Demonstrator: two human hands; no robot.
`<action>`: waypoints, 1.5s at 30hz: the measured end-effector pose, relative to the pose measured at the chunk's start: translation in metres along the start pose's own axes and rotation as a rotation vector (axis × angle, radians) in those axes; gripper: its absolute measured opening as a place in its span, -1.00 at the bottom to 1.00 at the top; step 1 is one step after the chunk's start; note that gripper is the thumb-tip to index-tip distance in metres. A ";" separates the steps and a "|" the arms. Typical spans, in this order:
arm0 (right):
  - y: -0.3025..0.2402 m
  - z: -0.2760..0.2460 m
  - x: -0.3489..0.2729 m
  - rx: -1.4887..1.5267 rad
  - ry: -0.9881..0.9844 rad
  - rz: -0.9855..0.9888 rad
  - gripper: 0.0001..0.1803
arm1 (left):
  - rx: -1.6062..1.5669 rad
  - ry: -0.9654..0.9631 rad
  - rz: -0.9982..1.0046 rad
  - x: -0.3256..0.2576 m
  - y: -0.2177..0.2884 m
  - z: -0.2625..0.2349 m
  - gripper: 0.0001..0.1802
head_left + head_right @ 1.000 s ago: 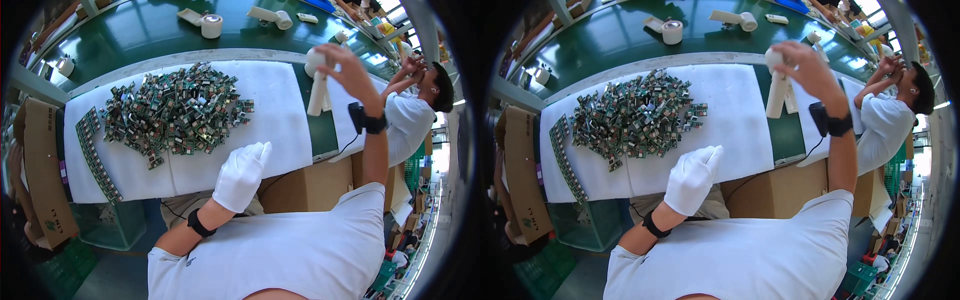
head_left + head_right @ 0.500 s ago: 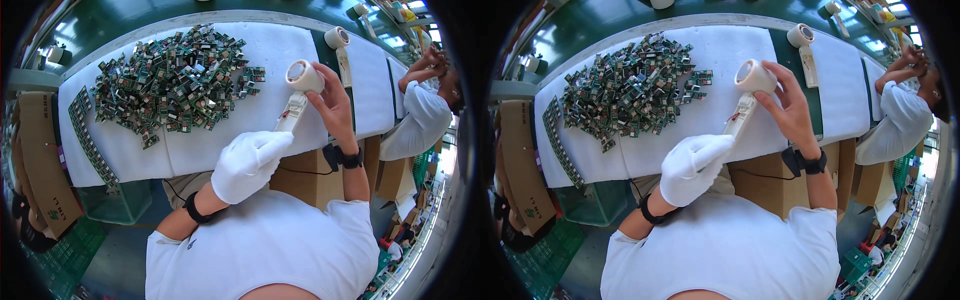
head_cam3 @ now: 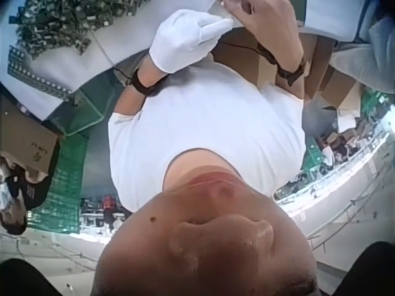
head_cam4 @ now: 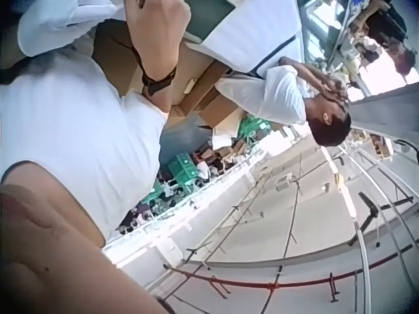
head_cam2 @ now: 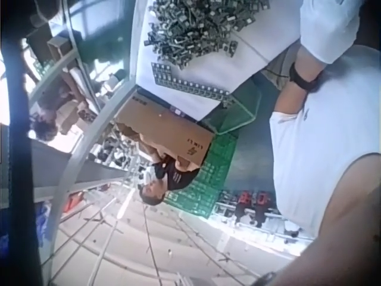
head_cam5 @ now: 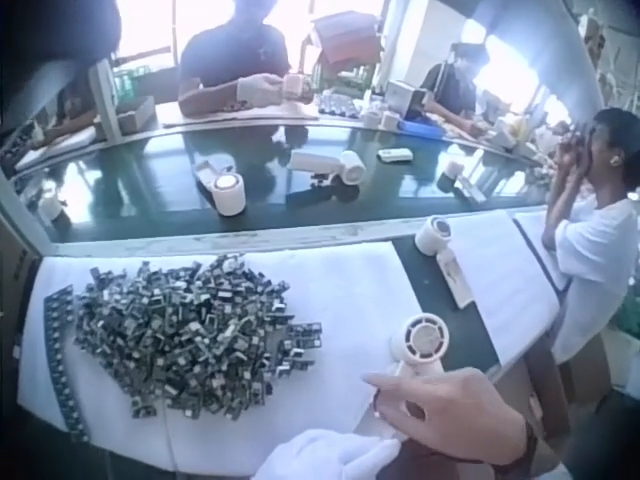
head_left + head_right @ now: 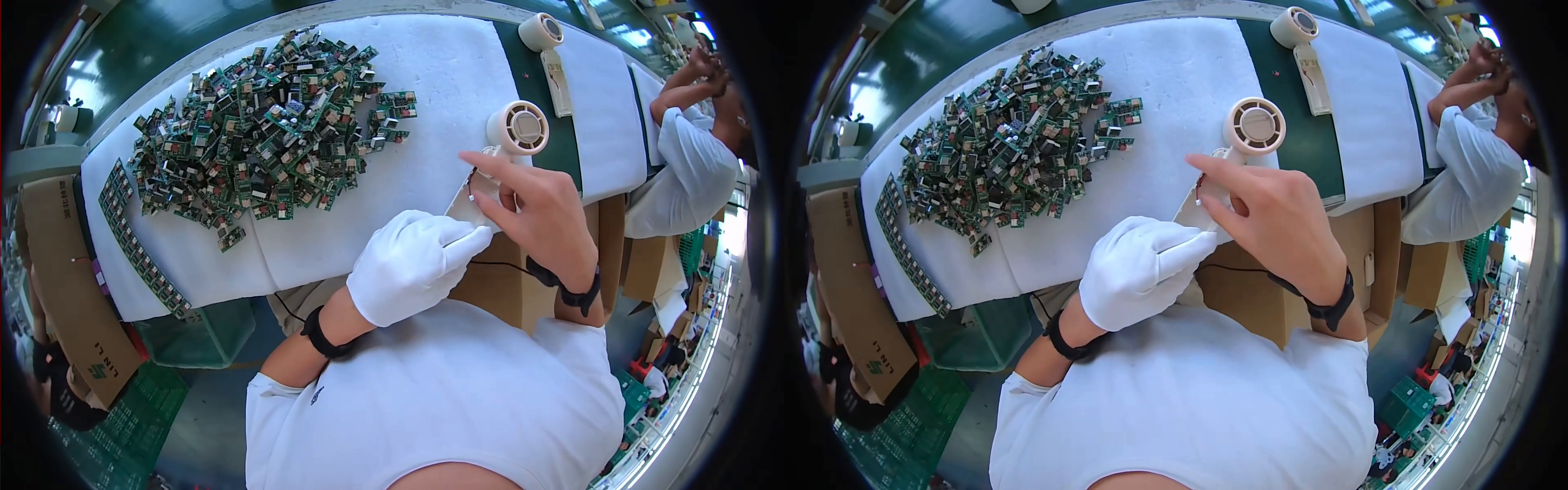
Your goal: The person assembles a handheld fan by inserting a circuit board into the plastic housing and connecting a wire. After setting the fan aside, they pick up a strip of circuit boards and snap them apart into individual pieces.
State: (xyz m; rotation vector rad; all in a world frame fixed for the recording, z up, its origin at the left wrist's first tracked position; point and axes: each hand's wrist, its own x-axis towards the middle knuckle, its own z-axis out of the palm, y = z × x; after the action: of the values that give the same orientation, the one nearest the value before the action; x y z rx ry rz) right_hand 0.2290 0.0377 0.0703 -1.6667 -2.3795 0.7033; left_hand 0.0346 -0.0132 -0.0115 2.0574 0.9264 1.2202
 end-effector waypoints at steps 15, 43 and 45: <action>0.004 0.040 0.010 0.112 0.365 -0.316 -0.80 | -0.009 -0.084 -0.004 -0.001 0.013 -0.006 -0.54; -0.011 0.061 0.005 0.150 0.385 -0.237 -0.89 | -0.210 0.335 -0.442 0.007 0.004 -0.015 -0.62; -0.016 0.056 -0.001 0.215 0.340 -0.198 -0.89 | -0.177 0.328 -0.492 0.010 0.002 -0.018 -0.64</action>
State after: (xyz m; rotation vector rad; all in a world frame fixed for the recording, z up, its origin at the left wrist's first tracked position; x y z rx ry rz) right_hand 0.1944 0.0167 0.0286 -1.3222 -2.1087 0.5659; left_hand 0.0229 -0.0043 0.0024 1.3977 1.3255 1.3201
